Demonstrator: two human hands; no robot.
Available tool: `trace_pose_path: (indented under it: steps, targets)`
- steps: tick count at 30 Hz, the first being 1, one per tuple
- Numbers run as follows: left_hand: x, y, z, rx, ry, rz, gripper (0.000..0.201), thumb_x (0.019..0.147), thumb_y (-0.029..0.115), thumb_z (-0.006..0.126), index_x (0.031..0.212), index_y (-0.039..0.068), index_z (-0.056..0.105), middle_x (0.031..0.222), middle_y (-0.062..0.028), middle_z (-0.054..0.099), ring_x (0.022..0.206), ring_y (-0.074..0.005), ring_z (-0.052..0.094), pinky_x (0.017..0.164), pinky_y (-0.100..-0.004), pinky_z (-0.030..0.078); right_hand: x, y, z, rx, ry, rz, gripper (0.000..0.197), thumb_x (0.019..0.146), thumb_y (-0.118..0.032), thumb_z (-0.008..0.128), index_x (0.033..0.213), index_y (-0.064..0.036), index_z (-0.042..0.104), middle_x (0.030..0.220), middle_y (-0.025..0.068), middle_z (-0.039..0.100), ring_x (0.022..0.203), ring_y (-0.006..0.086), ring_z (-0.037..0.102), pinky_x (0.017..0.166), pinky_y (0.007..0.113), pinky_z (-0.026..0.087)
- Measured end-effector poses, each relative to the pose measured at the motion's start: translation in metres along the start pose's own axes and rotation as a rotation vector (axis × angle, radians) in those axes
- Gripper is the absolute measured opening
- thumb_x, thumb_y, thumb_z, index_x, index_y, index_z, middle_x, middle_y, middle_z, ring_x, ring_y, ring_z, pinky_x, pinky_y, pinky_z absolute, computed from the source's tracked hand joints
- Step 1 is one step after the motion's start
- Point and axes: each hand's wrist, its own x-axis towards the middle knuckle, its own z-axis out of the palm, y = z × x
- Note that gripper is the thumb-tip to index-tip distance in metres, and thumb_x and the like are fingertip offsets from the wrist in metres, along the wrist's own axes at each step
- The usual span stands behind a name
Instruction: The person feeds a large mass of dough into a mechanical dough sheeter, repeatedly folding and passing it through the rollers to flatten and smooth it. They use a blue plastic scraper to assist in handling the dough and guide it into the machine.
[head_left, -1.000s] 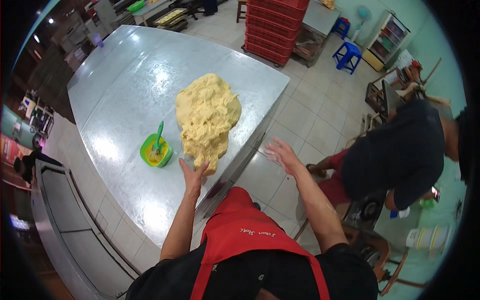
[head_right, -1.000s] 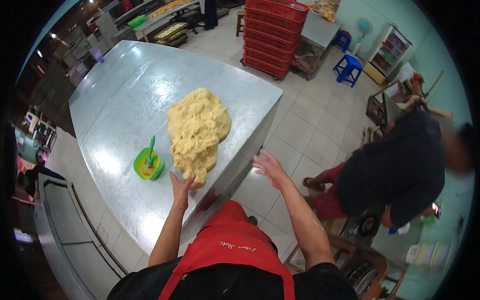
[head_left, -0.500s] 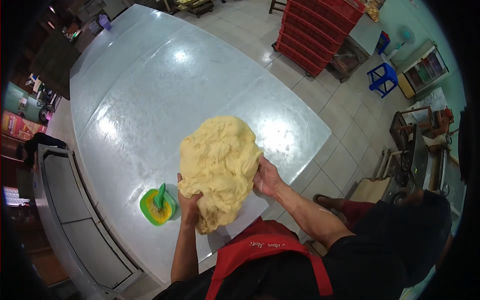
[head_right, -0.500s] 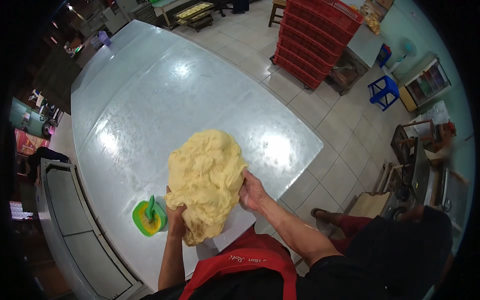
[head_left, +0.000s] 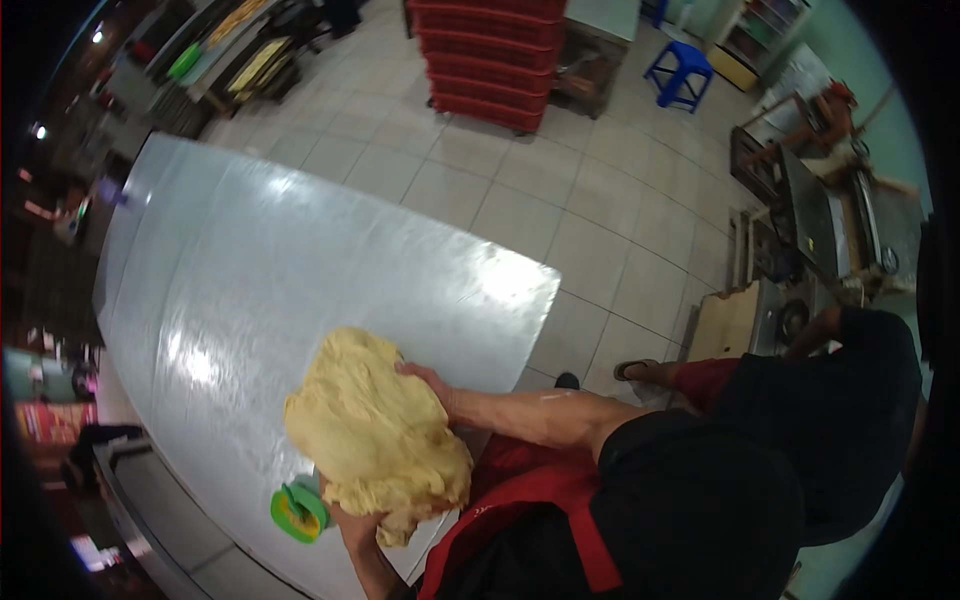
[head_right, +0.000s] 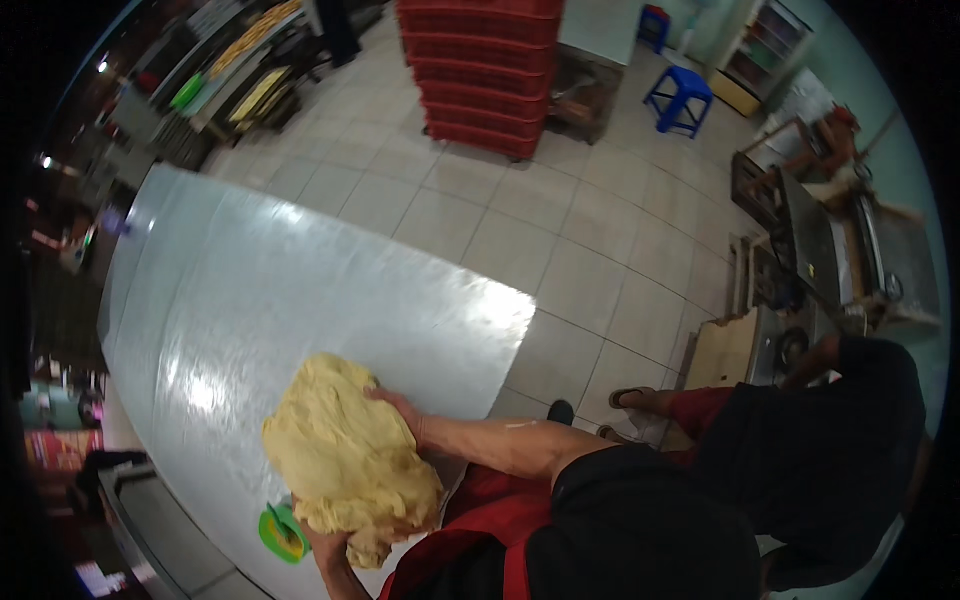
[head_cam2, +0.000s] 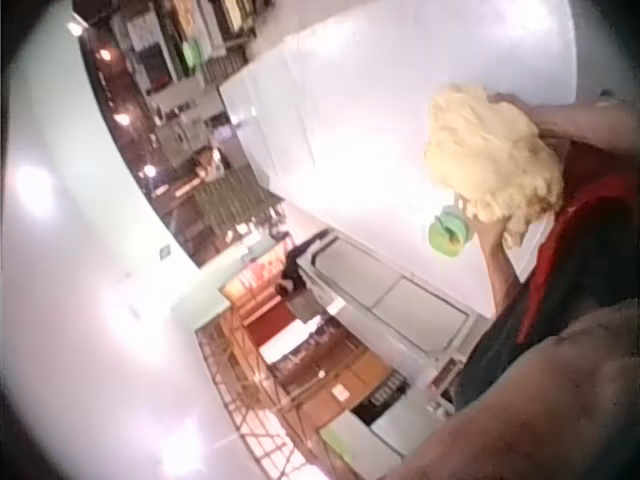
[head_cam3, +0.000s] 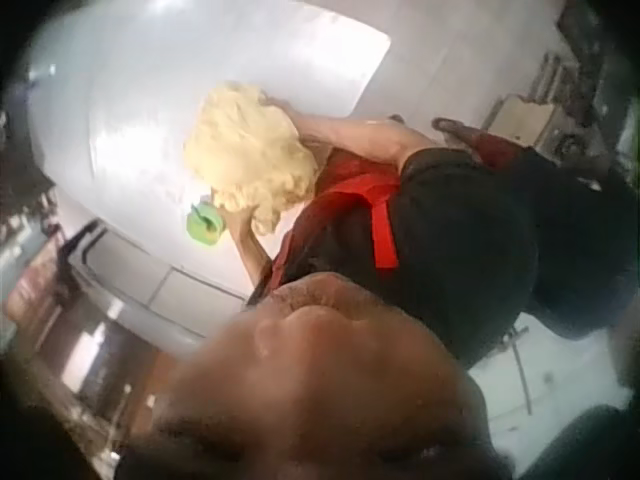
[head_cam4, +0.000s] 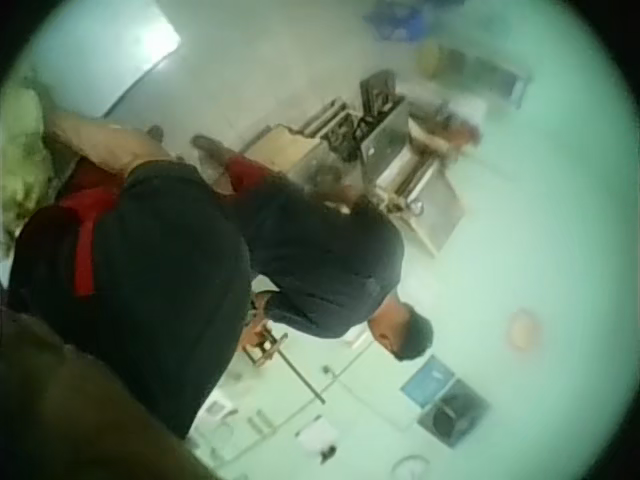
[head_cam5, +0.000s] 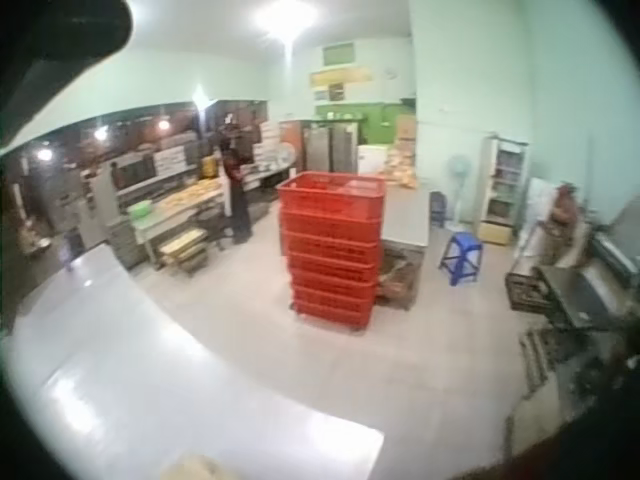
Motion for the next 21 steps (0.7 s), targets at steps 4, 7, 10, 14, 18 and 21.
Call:
trace_pose_path:
  steps: [4, 7, 10, 14, 18, 21]
  targets:
    - [0.025, 0.059, 0.054, 0.144, -0.053, 0.116, 0.118, 0.056, 0.048, 0.100, 0.149, -0.002, 0.047, 0.137, -0.0124, 0.061, 0.123, -0.0239, 0.060, 0.102, -0.0395, 0.049, -0.069, -0.037, 0.016, 0.042, -0.100, -0.170, 0.066, 0.093, -0.041, 0.073, 0.143, -0.0011, 0.058, 0.132, 0.0199, 0.070, 0.115, 0.0328, 0.070, 0.104, 0.046, 0.056]
    - [0.054, 0.095, 0.116, 0.115, 0.060, 0.233, 0.118, 0.058, 0.052, 0.098, 0.149, -0.002, 0.047, 0.139, -0.0135, 0.059, 0.125, -0.0242, 0.059, 0.105, -0.0398, 0.047, -0.125, -0.103, 0.048, 0.051, -0.284, -0.156, 0.065, 0.090, -0.033, 0.075, 0.143, 0.0012, 0.058, 0.128, 0.0216, 0.071, 0.110, 0.0337, 0.073, 0.101, 0.047, 0.058]
    - [0.084, 0.144, 0.209, -0.048, 0.017, 0.327, 0.119, 0.060, 0.048, 0.098, 0.153, 0.000, 0.042, 0.144, -0.0134, 0.055, 0.129, -0.0269, 0.058, 0.107, -0.0425, 0.048, -0.204, -0.185, 0.081, -0.095, -0.416, -0.217, 0.067, 0.084, -0.025, 0.076, 0.142, 0.0034, 0.057, 0.126, 0.0232, 0.072, 0.105, 0.0344, 0.075, 0.099, 0.049, 0.060]
    - [0.125, 0.178, 0.348, -0.120, 0.014, 0.352, 0.119, 0.061, 0.043, 0.100, 0.154, 0.002, 0.039, 0.147, -0.0127, 0.054, 0.131, -0.0277, 0.057, 0.109, -0.0449, 0.048, -0.314, -0.296, 0.078, -0.316, -0.439, -0.348, 0.074, 0.077, -0.016, 0.079, 0.144, 0.0038, 0.056, 0.130, 0.0219, 0.070, 0.111, 0.0328, 0.072, 0.101, 0.048, 0.058]
    - [0.178, 0.204, 0.488, -0.224, -0.122, 0.346, 0.099, 0.072, 0.022, 0.094, 0.154, 0.008, 0.039, 0.148, -0.0107, 0.051, 0.131, -0.0278, 0.057, 0.109, -0.0463, 0.052, -0.463, -0.368, 0.136, -0.589, -0.456, -0.704, 0.082, 0.074, -0.014, 0.085, 0.148, 0.0008, 0.053, 0.140, 0.0170, 0.064, 0.127, 0.0292, 0.063, 0.111, 0.046, 0.051]
    - [0.222, 0.225, 0.591, -0.265, -0.289, 0.429, 0.094, 0.075, 0.019, 0.093, 0.153, 0.007, 0.040, 0.145, -0.0105, 0.054, 0.131, -0.0266, 0.058, 0.111, -0.0456, 0.051, -0.555, -0.417, 0.143, -0.698, -0.369, -0.958, 0.089, 0.068, -0.007, 0.088, 0.149, 0.0013, 0.052, 0.140, 0.0186, 0.066, 0.129, 0.0308, 0.063, 0.112, 0.043, 0.049]
